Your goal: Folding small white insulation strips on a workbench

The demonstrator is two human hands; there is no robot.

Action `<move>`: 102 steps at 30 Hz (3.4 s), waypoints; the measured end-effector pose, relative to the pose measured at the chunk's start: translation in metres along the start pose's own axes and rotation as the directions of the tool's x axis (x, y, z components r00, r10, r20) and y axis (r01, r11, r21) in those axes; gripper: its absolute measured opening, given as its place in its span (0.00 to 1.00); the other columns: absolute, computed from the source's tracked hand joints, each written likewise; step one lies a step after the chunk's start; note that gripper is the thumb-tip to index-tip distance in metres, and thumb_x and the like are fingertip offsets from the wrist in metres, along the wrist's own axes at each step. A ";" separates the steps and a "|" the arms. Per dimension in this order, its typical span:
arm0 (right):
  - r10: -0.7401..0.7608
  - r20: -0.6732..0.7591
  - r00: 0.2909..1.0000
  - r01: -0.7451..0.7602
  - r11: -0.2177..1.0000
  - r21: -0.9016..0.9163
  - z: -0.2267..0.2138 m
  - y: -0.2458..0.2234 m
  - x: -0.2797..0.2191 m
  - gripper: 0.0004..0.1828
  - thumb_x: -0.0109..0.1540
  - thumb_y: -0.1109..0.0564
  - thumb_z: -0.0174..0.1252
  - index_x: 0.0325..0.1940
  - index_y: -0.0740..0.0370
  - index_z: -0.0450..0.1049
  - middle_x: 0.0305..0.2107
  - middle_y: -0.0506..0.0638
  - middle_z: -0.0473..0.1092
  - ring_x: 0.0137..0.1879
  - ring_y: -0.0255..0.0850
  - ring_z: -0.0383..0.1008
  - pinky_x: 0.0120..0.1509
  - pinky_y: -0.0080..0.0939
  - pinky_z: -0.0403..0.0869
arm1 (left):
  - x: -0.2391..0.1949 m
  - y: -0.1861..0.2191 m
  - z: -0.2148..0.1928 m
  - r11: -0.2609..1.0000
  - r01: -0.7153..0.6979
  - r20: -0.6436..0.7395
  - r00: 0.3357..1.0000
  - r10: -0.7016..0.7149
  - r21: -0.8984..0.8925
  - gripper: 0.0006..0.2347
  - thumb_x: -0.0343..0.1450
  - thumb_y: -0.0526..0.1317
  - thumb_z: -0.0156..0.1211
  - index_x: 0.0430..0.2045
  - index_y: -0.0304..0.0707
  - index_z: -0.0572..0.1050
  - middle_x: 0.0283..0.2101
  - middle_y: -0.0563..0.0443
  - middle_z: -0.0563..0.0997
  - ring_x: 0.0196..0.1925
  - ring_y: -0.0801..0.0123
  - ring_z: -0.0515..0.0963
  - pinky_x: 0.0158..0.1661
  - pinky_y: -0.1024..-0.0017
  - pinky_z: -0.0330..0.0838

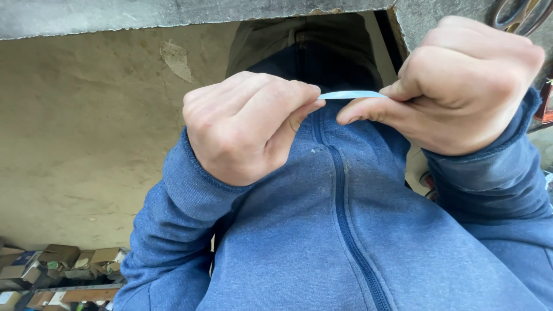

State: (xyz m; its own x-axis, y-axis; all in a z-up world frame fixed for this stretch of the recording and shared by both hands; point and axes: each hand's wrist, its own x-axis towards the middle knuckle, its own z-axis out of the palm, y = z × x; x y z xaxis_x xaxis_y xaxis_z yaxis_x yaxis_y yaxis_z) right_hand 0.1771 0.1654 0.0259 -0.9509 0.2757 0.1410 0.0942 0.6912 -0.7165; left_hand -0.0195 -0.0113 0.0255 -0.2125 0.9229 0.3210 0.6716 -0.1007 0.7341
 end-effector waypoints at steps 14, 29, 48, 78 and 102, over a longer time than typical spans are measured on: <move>-0.056 0.014 0.998 0.056 0.998 0.001 0.002 -0.018 0.015 0.06 0.71 0.63 0.72 0.47 0.71 0.85 0.36 0.60 0.80 0.39 0.48 0.81 0.43 0.43 0.75 | 0.009 -0.014 0.004 0.996 -0.067 0.103 0.992 0.072 -0.058 0.04 0.80 0.35 0.61 0.43 0.35 0.81 0.42 0.50 0.86 0.40 0.63 0.87 0.38 0.69 0.78; -0.019 -0.142 0.990 0.033 0.995 0.095 0.019 0.010 0.029 0.04 0.65 0.61 0.64 0.43 0.63 0.82 0.34 0.53 0.78 0.35 0.46 0.79 0.40 0.42 0.77 | 0.028 -0.045 0.026 0.883 0.146 0.172 0.982 -0.075 -0.447 0.02 0.75 0.36 0.63 0.38 0.39 0.80 0.36 0.49 0.83 0.38 0.58 0.85 0.40 0.67 0.80; -0.047 -0.306 0.951 0.033 0.998 -0.053 0.042 0.008 -0.016 0.05 0.63 0.61 0.63 0.41 0.58 0.83 0.26 0.50 0.78 0.29 0.49 0.79 0.29 0.46 0.77 | 0.006 -0.042 0.060 0.971 -0.239 -0.114 0.965 0.235 -0.020 0.03 0.76 0.39 0.60 0.34 0.44 0.80 0.30 0.55 0.82 0.29 0.65 0.83 0.30 0.74 0.81; -0.237 -0.620 0.748 0.001 0.935 -0.356 0.013 0.080 0.037 0.01 0.64 0.61 0.69 0.39 0.59 0.86 0.36 0.51 0.82 0.43 0.49 0.81 0.51 0.47 0.78 | 0.131 -0.236 -0.075 0.896 0.225 -0.024 0.972 -0.234 0.383 0.10 0.70 0.46 0.69 0.43 0.60 0.77 0.32 0.58 0.78 0.36 0.57 0.83 0.38 0.59 0.76; -0.160 -0.522 0.837 0.191 0.982 0.004 0.033 0.021 0.025 0.08 0.58 0.62 0.72 0.41 0.62 0.85 0.30 0.53 0.77 0.29 0.48 0.74 0.31 0.46 0.76 | 0.024 -0.028 0.042 0.744 0.307 0.050 0.936 -0.347 -0.593 0.07 0.69 0.33 0.70 0.39 0.41 0.84 0.20 0.51 0.83 0.23 0.74 0.85 0.25 0.81 0.77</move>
State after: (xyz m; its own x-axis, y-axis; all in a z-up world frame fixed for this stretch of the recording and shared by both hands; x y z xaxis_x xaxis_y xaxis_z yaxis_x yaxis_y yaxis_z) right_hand 0.1460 0.1644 -0.0081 -0.6573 0.4690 0.5900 -0.0899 0.7284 -0.6792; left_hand -0.0136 0.0288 -0.0125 -0.3969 0.9177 0.0160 0.0134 -0.0117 0.9998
